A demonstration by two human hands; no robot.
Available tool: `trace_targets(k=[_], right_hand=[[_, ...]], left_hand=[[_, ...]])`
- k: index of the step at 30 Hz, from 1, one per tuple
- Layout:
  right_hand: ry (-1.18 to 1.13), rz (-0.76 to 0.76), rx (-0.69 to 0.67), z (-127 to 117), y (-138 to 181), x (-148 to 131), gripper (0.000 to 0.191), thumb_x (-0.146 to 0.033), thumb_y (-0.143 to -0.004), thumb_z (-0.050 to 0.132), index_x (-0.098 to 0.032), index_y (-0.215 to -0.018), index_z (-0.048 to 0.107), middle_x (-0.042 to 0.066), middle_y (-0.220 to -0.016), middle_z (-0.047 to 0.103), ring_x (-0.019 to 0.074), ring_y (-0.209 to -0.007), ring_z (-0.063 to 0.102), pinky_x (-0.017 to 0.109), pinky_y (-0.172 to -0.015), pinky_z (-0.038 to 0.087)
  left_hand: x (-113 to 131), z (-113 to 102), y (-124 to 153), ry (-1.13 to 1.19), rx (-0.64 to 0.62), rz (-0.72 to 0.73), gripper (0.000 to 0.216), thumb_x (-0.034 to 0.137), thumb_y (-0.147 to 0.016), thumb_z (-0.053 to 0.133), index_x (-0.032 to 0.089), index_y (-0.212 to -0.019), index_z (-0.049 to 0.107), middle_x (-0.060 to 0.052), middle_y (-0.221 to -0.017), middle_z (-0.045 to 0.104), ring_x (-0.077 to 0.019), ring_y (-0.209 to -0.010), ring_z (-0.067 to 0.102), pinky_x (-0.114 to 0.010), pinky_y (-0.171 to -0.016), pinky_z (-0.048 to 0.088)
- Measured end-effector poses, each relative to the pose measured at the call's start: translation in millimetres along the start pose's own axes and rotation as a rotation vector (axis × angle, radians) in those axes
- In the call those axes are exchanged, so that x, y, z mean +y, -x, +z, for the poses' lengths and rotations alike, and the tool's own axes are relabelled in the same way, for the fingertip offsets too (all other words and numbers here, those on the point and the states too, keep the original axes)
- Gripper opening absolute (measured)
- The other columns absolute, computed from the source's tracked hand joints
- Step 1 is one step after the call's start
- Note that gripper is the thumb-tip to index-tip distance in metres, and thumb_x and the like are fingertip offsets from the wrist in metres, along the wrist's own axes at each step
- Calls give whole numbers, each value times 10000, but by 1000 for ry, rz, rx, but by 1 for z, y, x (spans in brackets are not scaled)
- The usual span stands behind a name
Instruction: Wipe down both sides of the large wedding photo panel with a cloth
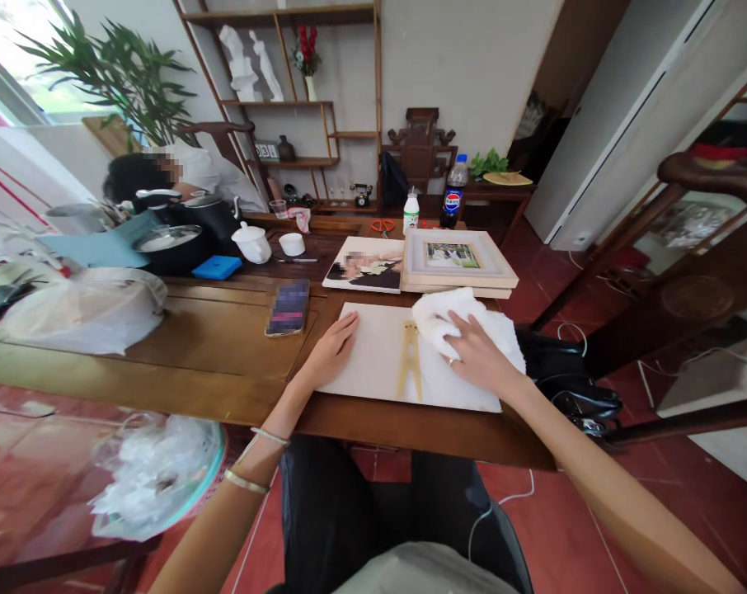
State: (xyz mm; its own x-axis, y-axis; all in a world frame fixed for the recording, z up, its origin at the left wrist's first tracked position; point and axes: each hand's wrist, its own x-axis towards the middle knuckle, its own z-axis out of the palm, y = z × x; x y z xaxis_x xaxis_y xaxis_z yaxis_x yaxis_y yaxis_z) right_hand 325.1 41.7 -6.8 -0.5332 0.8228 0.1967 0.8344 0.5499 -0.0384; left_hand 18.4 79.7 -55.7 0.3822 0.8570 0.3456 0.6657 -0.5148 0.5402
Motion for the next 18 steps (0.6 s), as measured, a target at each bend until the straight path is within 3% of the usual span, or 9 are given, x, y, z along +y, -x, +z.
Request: trace_targets(k=[5,8,11,18], right_hand=[[-122,-22,-116,-18,65,-57,395,-36,-597,492,-150,-926,679,101,-1493,300,331,-1402,119,591,-1120,110],[-189,-40,-157,-28,84,-70,366,-31,-575,476,-163,-850,678,79,-1503,273,313,-1403,133,565,-1131,128],[-223,-27,-137,-28,73,-51,329,-41,-605,483,-159,-848,670,102,-1477,331,299,-1387,216,533,-1134,177],[-153,86,-70,-4,-6,20,291,-163,-817,475,-153,-1064,628,115,-1415,434,330,-1353,292,517,-1068,324]], left_hand=[[-1,1,0,-6,-9,4,466,298,-928,333,138,-1350,451,-110,-1456,391,-212,-1367,319,-414,-1145,237],[-1,0,0,-7,-20,3,470,296,-930,330,131,-1355,443,-115,-1459,384,-216,-1367,319,-419,-1147,233],[0,-1,0,-1,-12,6,461,303,-932,328,157,-1352,449,-97,-1458,391,-212,-1363,327,-415,-1145,240],[1,-2,1,0,-7,3,468,310,-932,327,119,-1337,465,-125,-1445,404,-217,-1356,340,-405,-1139,255]])
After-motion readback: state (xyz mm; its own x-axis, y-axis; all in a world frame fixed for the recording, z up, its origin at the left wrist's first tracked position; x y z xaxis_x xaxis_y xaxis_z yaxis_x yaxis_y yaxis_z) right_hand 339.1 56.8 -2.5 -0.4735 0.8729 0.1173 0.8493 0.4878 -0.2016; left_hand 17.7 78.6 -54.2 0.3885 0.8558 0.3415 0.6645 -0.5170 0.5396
